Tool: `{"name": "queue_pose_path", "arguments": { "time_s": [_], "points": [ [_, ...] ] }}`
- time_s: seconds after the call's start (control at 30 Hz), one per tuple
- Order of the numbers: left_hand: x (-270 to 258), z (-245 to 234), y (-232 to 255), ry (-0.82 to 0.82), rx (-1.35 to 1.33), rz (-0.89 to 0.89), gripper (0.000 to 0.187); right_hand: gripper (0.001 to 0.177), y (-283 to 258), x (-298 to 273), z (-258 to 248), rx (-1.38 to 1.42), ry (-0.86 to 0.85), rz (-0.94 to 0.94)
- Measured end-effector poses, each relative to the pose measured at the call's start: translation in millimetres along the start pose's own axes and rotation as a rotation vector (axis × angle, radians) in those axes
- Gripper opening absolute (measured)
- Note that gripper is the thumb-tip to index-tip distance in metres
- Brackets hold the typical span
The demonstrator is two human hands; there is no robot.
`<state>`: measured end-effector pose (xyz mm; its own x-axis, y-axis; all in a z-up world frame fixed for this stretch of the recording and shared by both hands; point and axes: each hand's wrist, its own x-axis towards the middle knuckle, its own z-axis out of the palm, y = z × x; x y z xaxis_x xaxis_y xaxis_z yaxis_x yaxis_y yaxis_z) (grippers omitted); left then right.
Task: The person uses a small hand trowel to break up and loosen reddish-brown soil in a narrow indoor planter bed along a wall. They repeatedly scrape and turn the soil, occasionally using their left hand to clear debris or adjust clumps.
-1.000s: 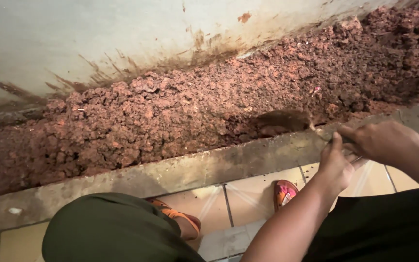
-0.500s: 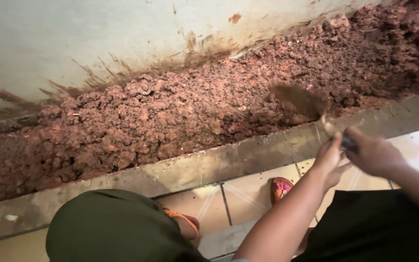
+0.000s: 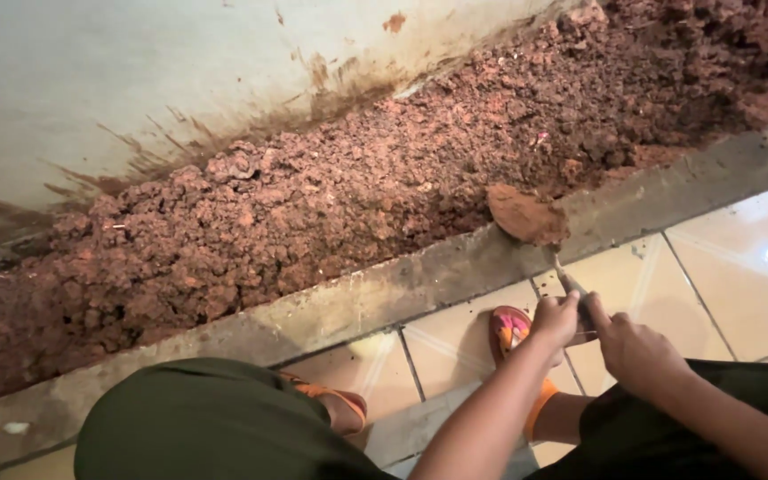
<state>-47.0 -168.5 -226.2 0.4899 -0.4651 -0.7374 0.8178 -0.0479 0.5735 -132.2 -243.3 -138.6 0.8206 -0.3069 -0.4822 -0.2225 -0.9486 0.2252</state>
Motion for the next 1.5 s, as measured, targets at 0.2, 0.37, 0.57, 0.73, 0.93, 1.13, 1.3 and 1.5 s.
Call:
{"name": "queue_pose_path", "arguments": {
  "time_s": [0.2,0.37,0.57,0.73,0.93,1.13,1.3,1.5],
  "points": [
    [-31.4,-29.6,-11.7,-0.404,-0.107,-0.232,0.03,0.064,-15.1,-64.6,-62.7,0.316,-0.241,0.069],
    [-74.4,-23.8,17.0,-0.435,-0.179,-0.071,0.027,0.054,6.8,-82.6,-40.5,0.778,0.022,0.149],
    [-167.6,-28.0,148.9,-0.353,0.137,0.008,0.042,0.032,-24.3,-66.2,-148.0,1.461,-0.099,0.195],
    [-147.6,-33.2,169.3,-0.221,0.178,0.094,0.041,0.013,-38.7,0.7,-149.8,1.711,-0.085,0.194],
    [-31.1,-20.8,122.4,-0.159,-0.276,0.092,0.038,0.033,-51.5,49.7,-138.1,1.742,-0.061,0.257],
    [44.0,-1.4,89.5,-0.093,-0.166,0.134,0.048,0.036,-49.0,48.8,-133.1,1.64,-0.102,0.374],
    [36.1,10.3,71.1,-0.113,-0.057,0.13,0.06,0.04,-42.2,11.5,-151.4,1.583,-0.127,0.463],
    [-24.2,26.1,71.9,-0.227,-0.184,-0.043,0.042,0.047,-17.3,-29.0,-147.9,1.501,-0.228,0.383]
  ]
}}
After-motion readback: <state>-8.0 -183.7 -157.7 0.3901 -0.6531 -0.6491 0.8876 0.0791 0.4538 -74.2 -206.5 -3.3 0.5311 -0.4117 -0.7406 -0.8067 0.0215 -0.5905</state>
